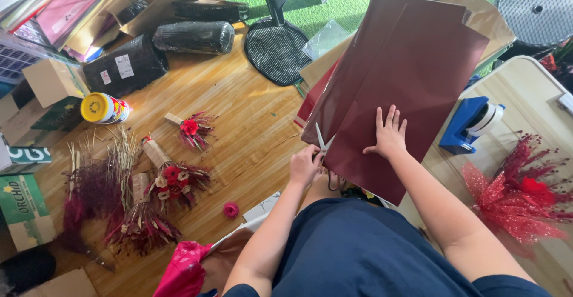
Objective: The person prepares materials for a bouquet by assembling a decorative red sprig and then using shears to cut and separate sheets of red and brown wrapping film.
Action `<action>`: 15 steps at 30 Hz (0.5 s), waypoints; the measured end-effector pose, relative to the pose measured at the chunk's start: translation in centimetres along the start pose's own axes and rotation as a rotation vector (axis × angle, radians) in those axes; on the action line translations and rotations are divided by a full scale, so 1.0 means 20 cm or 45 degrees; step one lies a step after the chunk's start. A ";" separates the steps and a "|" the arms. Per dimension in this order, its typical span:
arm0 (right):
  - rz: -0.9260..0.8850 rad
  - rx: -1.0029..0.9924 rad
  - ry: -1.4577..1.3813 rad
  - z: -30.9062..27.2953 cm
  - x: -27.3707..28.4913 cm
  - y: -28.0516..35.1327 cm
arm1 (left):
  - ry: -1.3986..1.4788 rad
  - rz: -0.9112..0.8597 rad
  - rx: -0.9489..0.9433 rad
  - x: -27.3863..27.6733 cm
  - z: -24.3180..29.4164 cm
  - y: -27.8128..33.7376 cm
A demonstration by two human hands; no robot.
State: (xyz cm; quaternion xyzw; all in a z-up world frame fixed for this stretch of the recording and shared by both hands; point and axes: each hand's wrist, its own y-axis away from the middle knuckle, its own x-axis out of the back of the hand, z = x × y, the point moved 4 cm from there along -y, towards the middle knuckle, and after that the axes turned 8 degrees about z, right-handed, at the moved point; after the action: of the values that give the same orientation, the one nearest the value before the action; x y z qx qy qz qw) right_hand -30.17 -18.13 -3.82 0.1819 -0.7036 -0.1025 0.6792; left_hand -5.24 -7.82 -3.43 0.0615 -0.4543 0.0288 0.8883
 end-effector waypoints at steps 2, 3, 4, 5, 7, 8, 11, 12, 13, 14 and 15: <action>0.000 0.002 -0.003 0.00 0.00 0.01 | -0.005 -0.008 0.019 0.01 -0.01 -0.01; -0.008 0.001 -0.003 0.01 0.00 0.01 | -0.026 -0.001 -0.009 0.01 -0.01 -0.02; -0.012 0.000 -0.003 0.01 0.00 0.01 | -0.047 0.009 -0.038 0.00 0.00 -0.04; -0.011 0.002 -0.003 0.01 0.01 0.01 | -0.048 0.011 -0.039 -0.01 0.02 -0.06; -0.015 -0.004 -0.028 0.01 0.01 0.02 | -0.009 0.040 -0.063 -0.02 0.06 -0.10; -0.013 -0.008 -0.030 0.01 0.01 0.02 | -0.009 0.038 -0.067 -0.03 0.07 -0.12; -0.020 -0.031 -0.045 0.02 0.03 0.03 | -0.015 0.060 -0.082 -0.06 0.11 -0.18; -0.023 -0.031 -0.045 0.02 0.03 0.03 | -0.002 0.064 -0.075 -0.06 0.12 -0.19; -0.025 -0.032 -0.045 0.02 0.03 0.03 | 0.010 0.068 -0.068 -0.07 0.14 -0.20; -0.023 -0.037 -0.046 0.02 0.04 0.02 | 0.011 0.066 -0.074 -0.07 0.15 -0.21; -0.028 -0.038 -0.045 0.02 0.04 0.02 | 0.021 0.077 -0.064 -0.08 0.15 -0.22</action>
State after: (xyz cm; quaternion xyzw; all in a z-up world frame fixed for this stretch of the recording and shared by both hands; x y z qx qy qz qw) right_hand -30.72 -18.15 -3.00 0.1776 -0.7120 -0.1235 0.6680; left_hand -8.11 -12.54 -3.26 0.0251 -0.4492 0.0449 0.8920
